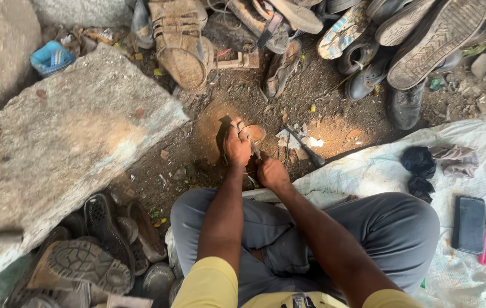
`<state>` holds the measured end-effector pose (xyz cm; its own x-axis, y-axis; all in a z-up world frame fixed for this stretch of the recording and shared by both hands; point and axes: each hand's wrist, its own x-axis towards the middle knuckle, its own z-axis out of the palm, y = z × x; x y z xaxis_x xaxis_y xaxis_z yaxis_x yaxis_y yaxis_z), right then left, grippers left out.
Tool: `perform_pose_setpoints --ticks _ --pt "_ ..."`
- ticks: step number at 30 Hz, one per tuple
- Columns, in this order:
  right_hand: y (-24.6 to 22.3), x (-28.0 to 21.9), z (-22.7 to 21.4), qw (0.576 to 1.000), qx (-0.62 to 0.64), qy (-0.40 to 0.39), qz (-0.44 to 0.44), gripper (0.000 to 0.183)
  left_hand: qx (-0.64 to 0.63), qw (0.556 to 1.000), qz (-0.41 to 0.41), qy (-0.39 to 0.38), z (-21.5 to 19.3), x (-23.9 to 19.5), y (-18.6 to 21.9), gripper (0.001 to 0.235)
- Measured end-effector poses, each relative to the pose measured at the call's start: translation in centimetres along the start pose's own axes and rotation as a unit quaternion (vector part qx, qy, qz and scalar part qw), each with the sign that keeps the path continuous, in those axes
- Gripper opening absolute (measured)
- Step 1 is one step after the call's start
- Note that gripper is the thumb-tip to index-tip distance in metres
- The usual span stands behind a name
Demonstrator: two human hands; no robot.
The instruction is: The person sits on the ground and uses a knife to scrape and clean the soles and edges of several worn shoes. They handle multiple shoes one at a time, turning them over to work on different areas.
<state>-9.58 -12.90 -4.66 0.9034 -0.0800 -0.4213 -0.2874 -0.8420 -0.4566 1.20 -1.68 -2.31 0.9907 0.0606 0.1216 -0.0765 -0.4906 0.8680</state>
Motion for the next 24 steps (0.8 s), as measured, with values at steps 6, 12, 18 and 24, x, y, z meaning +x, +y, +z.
perform_pose_setpoints --ticks 6,12,18,24 --pt "-1.8 -6.3 -0.5 0.996 0.076 0.027 0.039 0.045 -0.216 0.968 -0.077 0.1 0.7 1.3 -1.0 0.031" --pt "-1.6 -4.7 -0.6 0.989 0.039 0.045 0.136 0.052 -0.182 0.977 -0.089 0.067 1.2 2.0 -3.5 0.032" --pt "0.8 -3.0 -2.0 0.956 0.187 0.223 0.04 0.055 0.099 0.974 -0.14 -0.148 -5.5 2.1 3.5 0.081" --pt "1.4 -2.5 -2.4 0.932 0.25 0.261 0.031 0.049 0.483 0.786 0.084 -0.375 -8.0 -2.6 6.9 0.057"
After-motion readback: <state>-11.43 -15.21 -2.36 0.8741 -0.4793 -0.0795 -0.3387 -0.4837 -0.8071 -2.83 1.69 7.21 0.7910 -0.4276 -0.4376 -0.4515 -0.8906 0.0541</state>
